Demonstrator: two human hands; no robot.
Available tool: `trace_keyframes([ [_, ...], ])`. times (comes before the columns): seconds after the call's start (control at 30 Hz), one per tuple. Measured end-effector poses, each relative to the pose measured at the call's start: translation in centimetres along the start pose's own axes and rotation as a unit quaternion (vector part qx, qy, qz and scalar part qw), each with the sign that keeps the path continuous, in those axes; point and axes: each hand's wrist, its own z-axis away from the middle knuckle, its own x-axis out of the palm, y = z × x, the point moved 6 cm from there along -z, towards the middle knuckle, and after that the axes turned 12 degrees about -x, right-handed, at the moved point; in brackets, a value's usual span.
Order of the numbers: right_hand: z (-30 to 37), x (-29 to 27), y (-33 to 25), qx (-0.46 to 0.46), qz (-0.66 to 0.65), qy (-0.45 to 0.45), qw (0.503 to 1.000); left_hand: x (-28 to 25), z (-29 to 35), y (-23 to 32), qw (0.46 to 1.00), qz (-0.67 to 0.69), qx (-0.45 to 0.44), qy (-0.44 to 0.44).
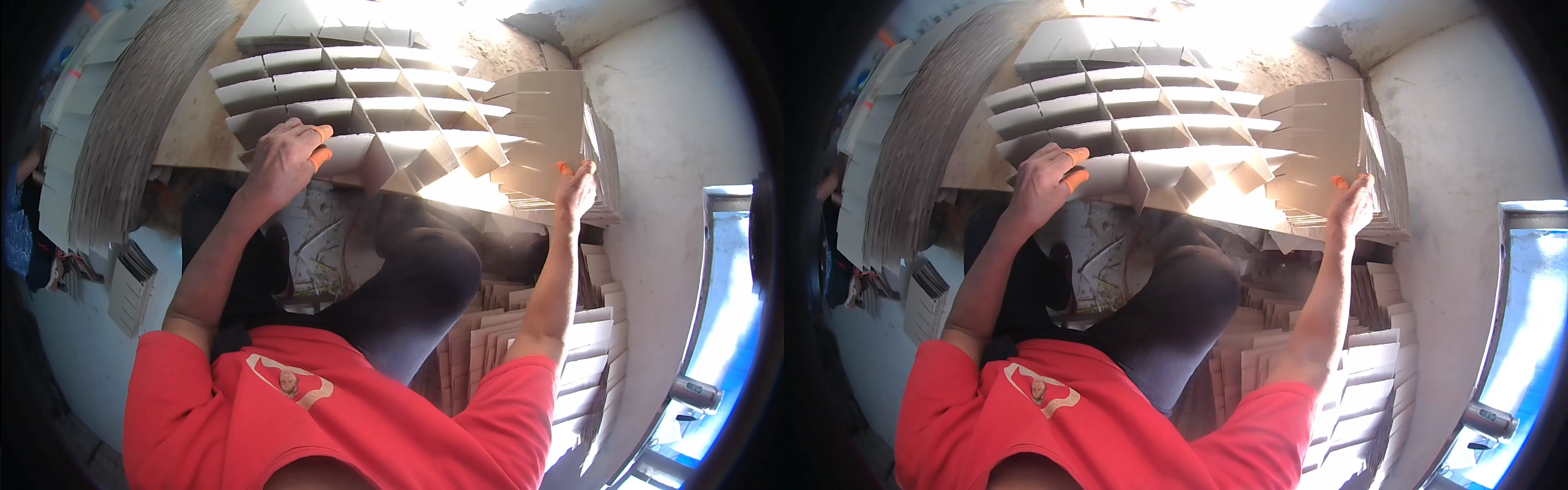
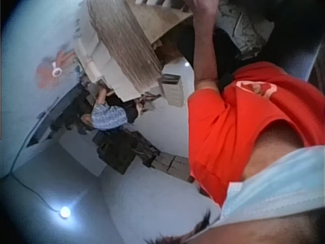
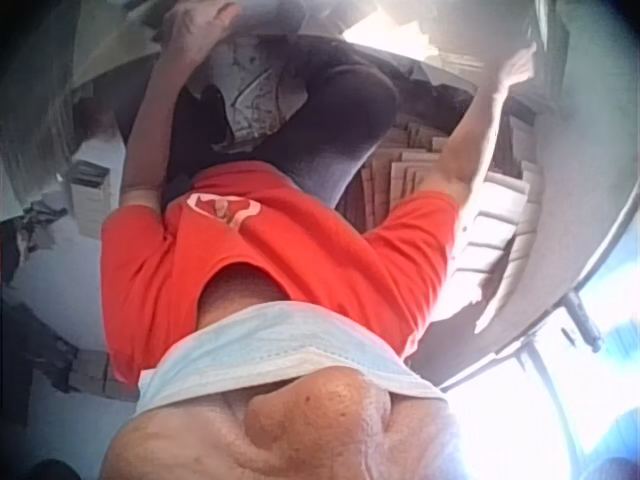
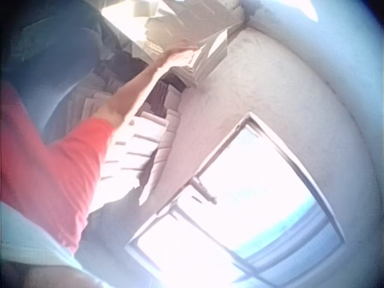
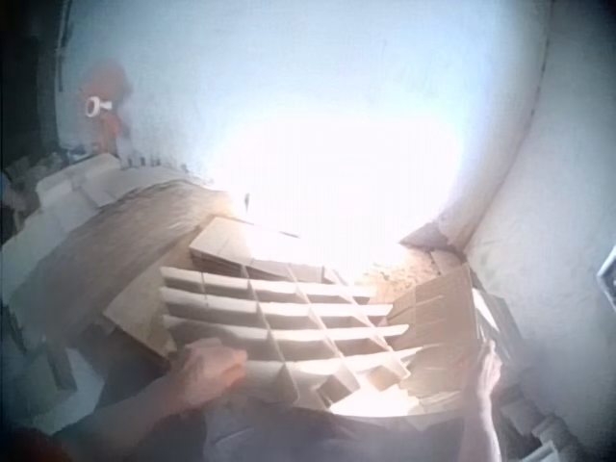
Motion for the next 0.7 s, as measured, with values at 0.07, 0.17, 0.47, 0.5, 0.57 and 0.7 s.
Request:
trace_keyframes([
  [0.07, -0.8, -2.1, 0.0, 0.043, -0.188, 0.041, 0.98, -0.9, 0.3, -0.1, 1.0, 0.0, -0.022, -0.004],
  [0.17, -2.5, -8.1, -4.7, -0.172, -0.048, 0.17, 0.969, -1.9, 1.0, -1.2, 1.0, -0.016, -0.013, 0.014],
  [0.47, -1.4, -13.8, -25.8, -0.189, -0.351, -0.032, 0.916, -4.0, 2.8, -5.0, 0.997, -0.037, -0.069, 0.022],
  [0.5, -1.2, -13.0, -27.3, -0.208, -0.382, -0.065, 0.898, -3.7, 3.0, -5.5, 0.996, -0.027, -0.084, 0.015],
  [0.57, -0.5, -12.1, -30.1, -0.261, -0.364, -0.086, 0.89, -3.3, 3.2, -6.4, 0.993, -0.008, -0.115, 0.002],
  [0.7, 0.1, -10.1, -33.3, -0.315, -0.418, -0.075, 0.849, -3.4, 3.3, -6.0, 0.998, 0.018, -0.056, 0.003],
])
